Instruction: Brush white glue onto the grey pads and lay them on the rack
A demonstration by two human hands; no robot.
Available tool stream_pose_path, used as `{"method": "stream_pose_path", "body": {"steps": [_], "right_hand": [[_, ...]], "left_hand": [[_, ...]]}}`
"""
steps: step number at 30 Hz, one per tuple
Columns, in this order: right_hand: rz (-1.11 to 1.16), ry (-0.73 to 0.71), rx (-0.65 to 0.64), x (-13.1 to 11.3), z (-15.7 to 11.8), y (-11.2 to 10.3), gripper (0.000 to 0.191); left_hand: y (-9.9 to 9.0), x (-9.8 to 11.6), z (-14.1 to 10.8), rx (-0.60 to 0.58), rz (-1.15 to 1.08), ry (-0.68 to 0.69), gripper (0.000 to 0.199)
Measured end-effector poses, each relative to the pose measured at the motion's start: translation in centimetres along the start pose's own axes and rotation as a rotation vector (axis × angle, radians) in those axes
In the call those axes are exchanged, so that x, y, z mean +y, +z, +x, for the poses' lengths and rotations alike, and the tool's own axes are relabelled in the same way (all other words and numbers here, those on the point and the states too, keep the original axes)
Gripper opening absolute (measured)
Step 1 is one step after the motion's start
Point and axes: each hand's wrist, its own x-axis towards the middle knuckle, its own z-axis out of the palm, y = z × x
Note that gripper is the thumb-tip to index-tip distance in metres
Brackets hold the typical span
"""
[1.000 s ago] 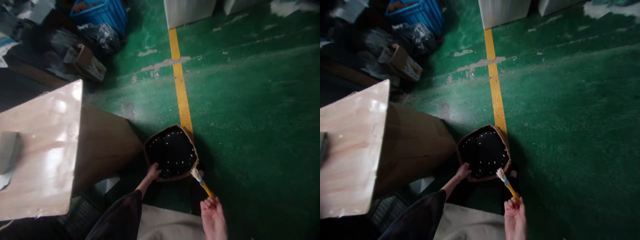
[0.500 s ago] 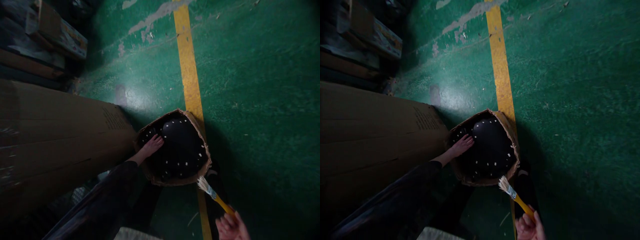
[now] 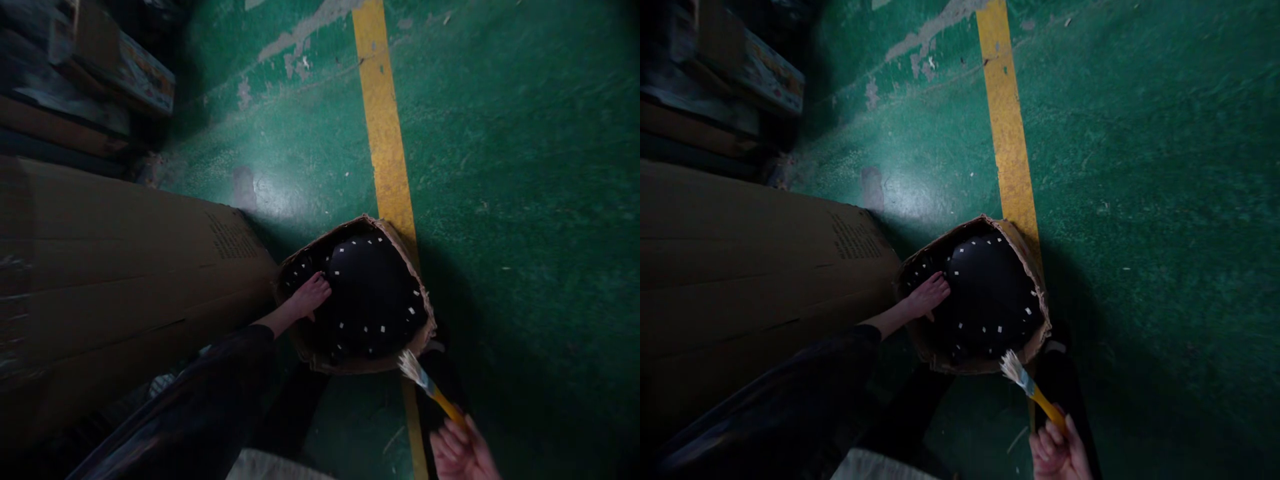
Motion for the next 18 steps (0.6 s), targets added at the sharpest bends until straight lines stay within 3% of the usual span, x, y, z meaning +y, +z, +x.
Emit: {"method": "stream_pose_path", "body": {"steps": [5, 10, 18], "right_hand": [[0.047, 0.024, -0.006, 0.6, 0.0, 0.6, 0.03], [0.039, 0.008, -0.019, 0.9, -0.2, 1.1, 0.032], [0.082, -0.019, 0.013, 1.1, 0.2, 1.1, 0.032]], "left_hand": [[1.6, 1.8, -1.5, -0.035, -0.038, -0.021, 0.097], [3.3, 4.3, -2.4, -0.095, -0.036, -0.069, 0.03], [5.1, 5.0, -2.1, -0.243, -0.134, -0.063, 0.013]]}}
